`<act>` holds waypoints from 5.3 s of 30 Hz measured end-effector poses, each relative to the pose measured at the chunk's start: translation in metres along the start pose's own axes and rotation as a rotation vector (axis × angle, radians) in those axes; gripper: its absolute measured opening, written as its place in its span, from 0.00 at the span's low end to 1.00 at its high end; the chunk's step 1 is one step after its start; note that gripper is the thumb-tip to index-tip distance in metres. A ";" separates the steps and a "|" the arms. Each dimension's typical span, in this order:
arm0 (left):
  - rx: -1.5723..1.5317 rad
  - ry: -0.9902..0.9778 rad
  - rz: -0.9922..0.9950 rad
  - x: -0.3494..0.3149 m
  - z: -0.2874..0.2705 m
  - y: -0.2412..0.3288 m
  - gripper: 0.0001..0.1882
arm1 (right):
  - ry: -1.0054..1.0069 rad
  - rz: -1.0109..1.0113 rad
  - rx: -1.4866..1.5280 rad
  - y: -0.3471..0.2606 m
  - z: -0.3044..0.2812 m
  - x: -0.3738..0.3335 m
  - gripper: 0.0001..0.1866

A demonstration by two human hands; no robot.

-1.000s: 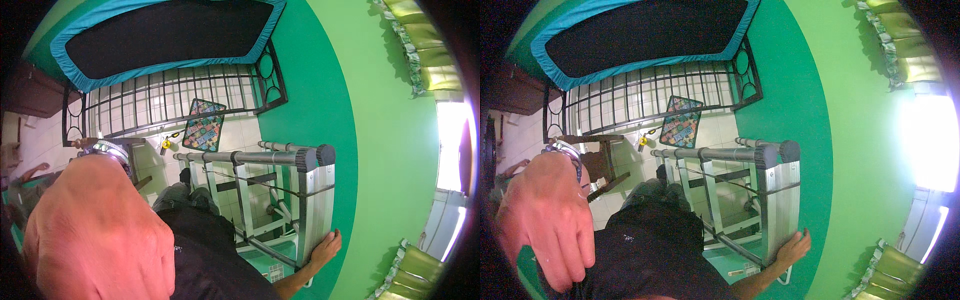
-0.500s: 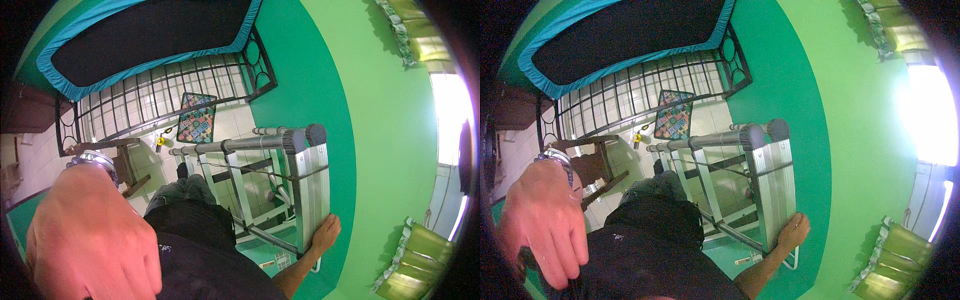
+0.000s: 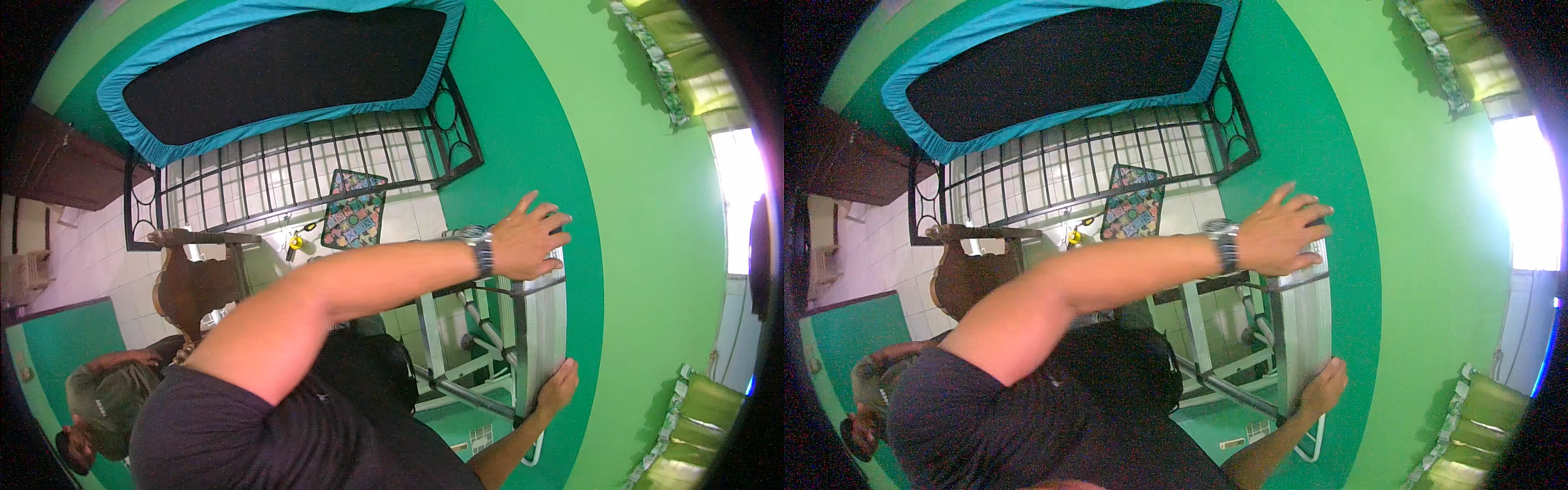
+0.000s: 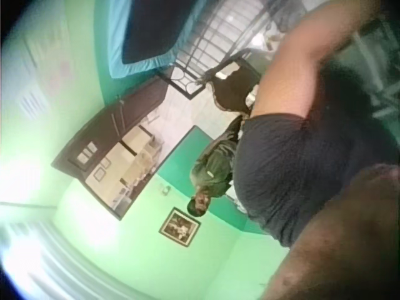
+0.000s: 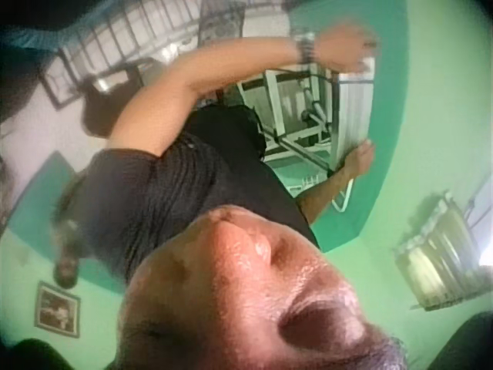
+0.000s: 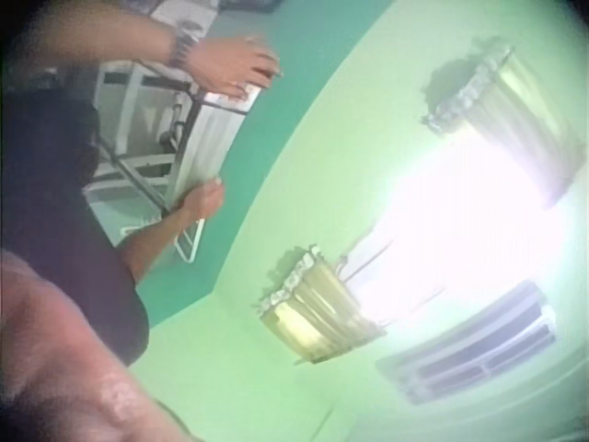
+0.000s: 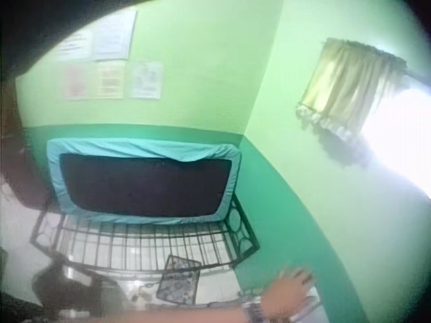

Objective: The person positions a ladder, climbs it to reach a wall-mounted air conditioner, removes the outer cover, disconnects internal wiring by hand, and then removes the internal drainage components.

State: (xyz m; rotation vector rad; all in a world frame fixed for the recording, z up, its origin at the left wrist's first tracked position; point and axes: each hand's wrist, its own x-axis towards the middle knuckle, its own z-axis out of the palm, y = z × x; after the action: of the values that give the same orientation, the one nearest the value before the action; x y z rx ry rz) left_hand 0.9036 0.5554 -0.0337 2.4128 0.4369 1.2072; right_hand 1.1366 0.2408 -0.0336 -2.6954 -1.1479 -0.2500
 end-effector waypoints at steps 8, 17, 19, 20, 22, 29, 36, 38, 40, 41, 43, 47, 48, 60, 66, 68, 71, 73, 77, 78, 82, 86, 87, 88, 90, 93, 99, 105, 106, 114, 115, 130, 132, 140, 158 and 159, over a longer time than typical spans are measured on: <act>-0.006 -0.222 -0.435 0.009 0.013 0.002 0.38 | -0.274 0.049 0.328 0.018 -0.033 -0.004 0.25; -0.007 -0.344 -0.435 0.013 -0.004 0.002 0.42 | -0.110 -0.036 0.074 0.024 -0.018 -0.040 0.26; 0.016 -0.362 -0.426 0.016 -0.005 0.007 0.41 | -0.077 -0.044 0.086 0.027 -0.019 -0.045 0.25; -0.020 -0.391 -0.445 0.017 -0.006 0.009 0.42 | -0.039 -0.048 0.082 0.027 -0.020 -0.046 0.25; -0.013 -0.403 -0.447 0.017 -0.007 0.011 0.42 | -0.033 -0.035 0.124 0.019 -0.025 -0.049 0.25; 0.046 -0.387 -0.418 0.020 -0.003 0.018 0.41 | 0.060 -0.019 0.123 0.012 -0.025 -0.051 0.23; 0.133 -0.409 -0.392 0.027 -0.003 0.019 0.41 | 0.067 0.011 0.088 0.015 -0.024 -0.049 0.24; 0.146 -0.394 -0.374 0.025 -0.002 0.018 0.41 | 0.052 0.036 0.087 0.012 -0.023 -0.048 0.24; 0.134 -0.378 -0.374 0.025 -0.002 0.017 0.41 | 0.041 0.060 0.081 0.009 -0.024 -0.047 0.25; 0.127 -0.369 -0.373 0.025 -0.001 0.017 0.41 | 0.028 0.072 0.086 0.008 -0.025 -0.047 0.23; 0.132 -0.365 -0.369 0.025 0.000 0.019 0.41 | 0.016 0.087 0.089 0.012 -0.023 -0.046 0.22; 0.141 -0.381 -0.372 0.027 0.004 0.023 0.40 | 0.028 0.094 0.096 0.017 -0.024 -0.050 0.23; 0.155 -0.365 -0.370 0.025 0.005 0.021 0.40 | 0.027 0.103 0.139 0.012 -0.028 -0.048 0.21; 0.200 -0.454 -0.372 0.042 0.000 0.031 0.45 | 0.189 -0.090 0.053 0.012 -0.034 -0.045 0.14; 0.229 -0.494 -0.397 0.051 0.009 0.026 0.49 | 0.259 -0.055 0.016 0.013 -0.039 -0.037 0.15; 0.262 -0.533 -0.419 0.048 0.003 0.023 0.49 | 0.250 -0.084 0.029 0.004 -0.046 -0.035 0.16; 0.207 -0.595 -0.463 0.050 0.009 0.021 0.51 | 0.251 -0.077 -0.018 0.011 -0.046 -0.039 0.16; 0.194 -0.614 -0.459 0.049 0.011 0.018 0.52 | 0.191 -0.050 -0.041 0.012 -0.048 -0.040 0.17; 0.179 -0.641 -0.468 0.050 0.009 0.012 0.52 | 0.168 -0.051 -0.028 0.008 -0.050 -0.038 0.17; 0.176 -0.625 -0.465 0.047 0.010 0.007 0.52 | 0.162 -0.053 -0.021 0.006 -0.051 -0.038 0.15; 0.181 -0.656 -0.458 0.048 0.026 0.012 0.53 | -0.118 0.060 -0.002 0.020 -0.059 -0.039 0.21; 0.221 -0.637 -0.461 0.041 0.009 0.005 0.53 | -0.512 0.252 0.181 -0.045 -0.149 0.003 0.26; 0.246 -0.600 -0.444 0.033 0.009 0.003 0.53 | -0.672 0.331 0.226 -0.072 -0.201 0.020 0.28; 0.210 -0.613 -0.416 0.041 0.019 0.011 0.53 | -0.536 0.259 0.217 -0.039 -0.168 0.004 0.26; 0.167 -0.622 -0.401 0.055 0.033 0.020 0.52 | -0.279 0.086 0.158 0.028 -0.093 -0.028 0.24; 0.205 -0.618 -0.447 0.070 0.012 0.012 0.53 | -0.152 -0.130 0.050 0.032 -0.062 -0.009 0.21; 0.109 -0.595 -0.528 0.070 0.002 0.012 0.49 | -0.429 0.030 0.064 0.027 -0.053 -0.010 0.22; 0.063 -0.496 -0.638 0.058 -0.005 0.014 0.45 | -0.508 -0.175 -0.019 0.004 -0.079 0.008 0.25; 0.037 -0.460 -0.651 0.059 -0.005 0.012 0.44 | -0.370 -0.252 -0.053 -0.002 -0.072 0.005 0.27; -0.014 -0.248 -0.743 0.044 0.006 0.015 0.43 | -0.379 -0.635 0.276 -0.120 -0.099 0.017 0.24; -0.005 -0.232 -0.759 0.042 0.006 0.015 0.43 | -0.385 -0.658 0.279 -0.115 -0.096 0.015 0.24; -0.041 -0.133 -0.951 0.013 -0.026 0.053 0.39 | -0.132 -0.608 0.023 -0.052 -0.065 0.024 0.31; 0.189 -0.248 -0.803 -0.025 -0.073 0.087 0.38 | -0.168 -0.545 0.068 -0.042 -0.048 0.014 0.32; 0.179 -0.724 -0.991 -0.129 -0.169 0.193 0.41 | -0.179 -0.514 0.046 -0.039 -0.041 0.017 0.32; 0.248 -0.948 -1.156 -0.049 -0.123 0.163 0.57 | -0.347 -0.542 -0.065 -0.029 -0.038 0.027 0.38; 0.241 -0.951 -1.146 -0.043 -0.125 0.160 0.57 | -0.344 -0.533 -0.072 -0.031 -0.038 0.029 0.38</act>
State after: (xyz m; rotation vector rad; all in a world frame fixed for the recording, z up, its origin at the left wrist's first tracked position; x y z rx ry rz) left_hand 0.7930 0.4236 0.0825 1.9659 1.3593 -0.4691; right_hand 1.1312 0.2722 0.0136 -2.4968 -1.9848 0.1086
